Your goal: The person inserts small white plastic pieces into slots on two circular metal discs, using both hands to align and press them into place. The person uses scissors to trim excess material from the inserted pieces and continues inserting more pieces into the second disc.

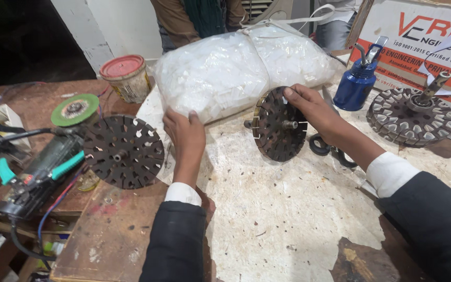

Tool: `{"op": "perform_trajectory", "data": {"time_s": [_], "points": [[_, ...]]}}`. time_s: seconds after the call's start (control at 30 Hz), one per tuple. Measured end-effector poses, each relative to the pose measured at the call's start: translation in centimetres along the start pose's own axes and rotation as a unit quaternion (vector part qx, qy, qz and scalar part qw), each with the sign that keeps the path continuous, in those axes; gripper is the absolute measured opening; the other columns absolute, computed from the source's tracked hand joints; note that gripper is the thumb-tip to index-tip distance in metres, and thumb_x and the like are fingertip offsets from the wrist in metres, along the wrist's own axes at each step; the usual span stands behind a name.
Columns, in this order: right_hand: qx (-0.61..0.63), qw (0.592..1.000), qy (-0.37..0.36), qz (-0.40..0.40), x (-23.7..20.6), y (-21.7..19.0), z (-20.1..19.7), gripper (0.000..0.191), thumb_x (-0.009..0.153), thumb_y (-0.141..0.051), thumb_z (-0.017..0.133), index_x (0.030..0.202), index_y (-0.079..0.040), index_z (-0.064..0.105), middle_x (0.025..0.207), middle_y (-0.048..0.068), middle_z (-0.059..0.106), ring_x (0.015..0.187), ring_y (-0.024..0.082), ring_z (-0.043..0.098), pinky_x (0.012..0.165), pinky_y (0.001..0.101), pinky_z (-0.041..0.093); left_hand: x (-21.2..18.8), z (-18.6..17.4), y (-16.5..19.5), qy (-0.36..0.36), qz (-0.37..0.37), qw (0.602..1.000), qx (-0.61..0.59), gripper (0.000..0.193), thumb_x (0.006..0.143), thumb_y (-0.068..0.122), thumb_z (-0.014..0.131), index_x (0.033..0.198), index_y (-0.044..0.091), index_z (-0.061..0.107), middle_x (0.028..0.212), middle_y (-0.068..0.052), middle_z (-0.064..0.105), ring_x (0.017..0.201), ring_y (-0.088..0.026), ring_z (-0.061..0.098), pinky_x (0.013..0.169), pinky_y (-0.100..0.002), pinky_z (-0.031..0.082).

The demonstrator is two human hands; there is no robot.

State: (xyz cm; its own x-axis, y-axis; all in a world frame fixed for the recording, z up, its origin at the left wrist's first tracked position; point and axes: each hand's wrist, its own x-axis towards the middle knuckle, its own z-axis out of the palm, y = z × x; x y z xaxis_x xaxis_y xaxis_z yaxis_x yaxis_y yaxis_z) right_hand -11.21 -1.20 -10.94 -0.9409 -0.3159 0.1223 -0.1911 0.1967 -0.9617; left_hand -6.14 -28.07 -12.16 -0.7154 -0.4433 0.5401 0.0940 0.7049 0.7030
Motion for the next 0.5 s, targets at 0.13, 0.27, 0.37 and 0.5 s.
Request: {"op": "perform_trajectory", "data": {"time_s": [0.13,0.27,0.37,0.5], "points": [[-0.003,1.000,0.005,0.000,-0.2,-0.2,0.2,0.042,0.101,-0.051,0.051,0.107,-0.012,0.063,0.092,-0.004,0.062,0.089,0.007,0.054,0.083,0.0273,0.043,-0.1,-0.9,-0.1,-0.101,-0.082,0.987,0.097,0.056,0.098,0.027,0.061,0.132,-0.013,0.042,0.140,-0.031,0.042,0.131,-0.043,0.043,0.110,-0.051,0.037],[0.002,1.000,0.001,0.012,-0.4,-0.2,0.2,0.044,0.101,-0.053,0.052,0.108,-0.011,0.062,0.093,-0.003,0.060,0.089,0.008,0.052,0.083,0.0288,0.043,-0.1,-1.3,0.0,-0.075,-0.108,0.988,0.080,0.042,0.098,0.021,0.060,0.127,-0.008,0.052,0.132,-0.028,0.051,0.123,-0.041,0.041,0.105,-0.052,0.035],[0.014,1.000,-0.007,0.013,-0.5,-0.4,0.3,0.046,0.100,-0.055,0.052,0.108,-0.011,0.062,0.093,-0.003,0.061,0.091,0.008,0.053,0.085,0.0287,0.043,0.1,-1.6,-0.5,-0.028,-0.103,0.994,0.020,0.029,0.101,0.007,0.050,0.125,-0.005,0.061,0.128,-0.024,0.059,0.120,-0.038,0.046,0.104,-0.049,0.038],[-0.002,1.000,-0.010,0.006,-0.6,-0.5,0.1,0.047,0.099,-0.057,0.050,0.108,-0.012,0.062,0.094,-0.004,0.063,0.093,0.006,0.055,0.088,0.0279,0.043,0.2,-2.0,-1.1,0.009,-0.101,0.993,-0.053,0.032,0.095,-0.003,0.050,0.121,-0.004,0.068,0.122,-0.020,0.069,0.116,-0.031,0.062,0.102,-0.040,0.047]]}}
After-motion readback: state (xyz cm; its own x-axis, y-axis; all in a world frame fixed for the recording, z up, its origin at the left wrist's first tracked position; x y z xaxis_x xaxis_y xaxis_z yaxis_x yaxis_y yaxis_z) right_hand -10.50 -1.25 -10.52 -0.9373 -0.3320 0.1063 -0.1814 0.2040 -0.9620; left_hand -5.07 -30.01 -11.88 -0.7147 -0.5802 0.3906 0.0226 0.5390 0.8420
